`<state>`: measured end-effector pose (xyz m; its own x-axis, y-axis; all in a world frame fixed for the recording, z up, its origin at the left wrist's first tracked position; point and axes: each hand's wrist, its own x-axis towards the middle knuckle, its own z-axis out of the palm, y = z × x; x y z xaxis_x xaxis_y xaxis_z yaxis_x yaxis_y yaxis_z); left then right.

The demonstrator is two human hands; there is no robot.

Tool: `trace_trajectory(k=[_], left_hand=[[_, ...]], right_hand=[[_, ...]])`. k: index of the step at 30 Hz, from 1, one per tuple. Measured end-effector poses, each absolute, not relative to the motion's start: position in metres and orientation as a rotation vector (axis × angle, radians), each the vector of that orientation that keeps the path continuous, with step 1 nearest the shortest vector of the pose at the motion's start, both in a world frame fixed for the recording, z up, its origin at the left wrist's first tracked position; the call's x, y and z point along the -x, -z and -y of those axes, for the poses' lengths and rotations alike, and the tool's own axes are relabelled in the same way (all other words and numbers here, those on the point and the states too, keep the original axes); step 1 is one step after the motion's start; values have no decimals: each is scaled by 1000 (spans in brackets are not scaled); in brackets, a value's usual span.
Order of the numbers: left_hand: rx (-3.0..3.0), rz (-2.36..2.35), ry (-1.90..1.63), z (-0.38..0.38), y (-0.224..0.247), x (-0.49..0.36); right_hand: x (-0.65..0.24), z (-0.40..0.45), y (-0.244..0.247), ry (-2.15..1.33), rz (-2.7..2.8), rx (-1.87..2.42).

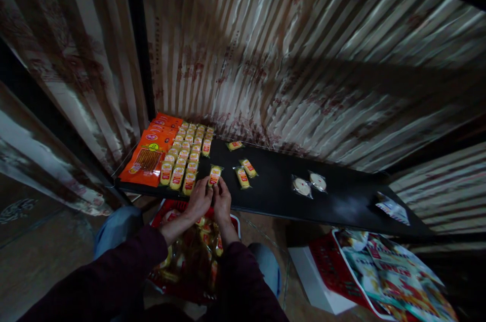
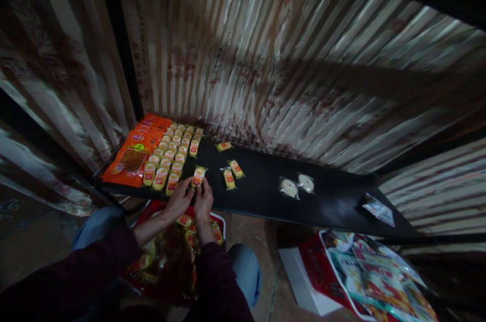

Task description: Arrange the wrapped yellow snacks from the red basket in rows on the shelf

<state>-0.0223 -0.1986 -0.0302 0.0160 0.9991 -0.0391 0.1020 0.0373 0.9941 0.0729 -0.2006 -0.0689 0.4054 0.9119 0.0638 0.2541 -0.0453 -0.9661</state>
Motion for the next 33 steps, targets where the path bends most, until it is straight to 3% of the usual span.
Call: trace_trajectory(k=[7, 33], left_hand=[[-1426, -1478, -850, 187, 18, 6], [-1278, -1637, -873, 125, 3, -9]], right_hand=[[-78, 168, 83, -640, 1057, 1591], [-78, 96, 103, -592, 1135, 1525]])
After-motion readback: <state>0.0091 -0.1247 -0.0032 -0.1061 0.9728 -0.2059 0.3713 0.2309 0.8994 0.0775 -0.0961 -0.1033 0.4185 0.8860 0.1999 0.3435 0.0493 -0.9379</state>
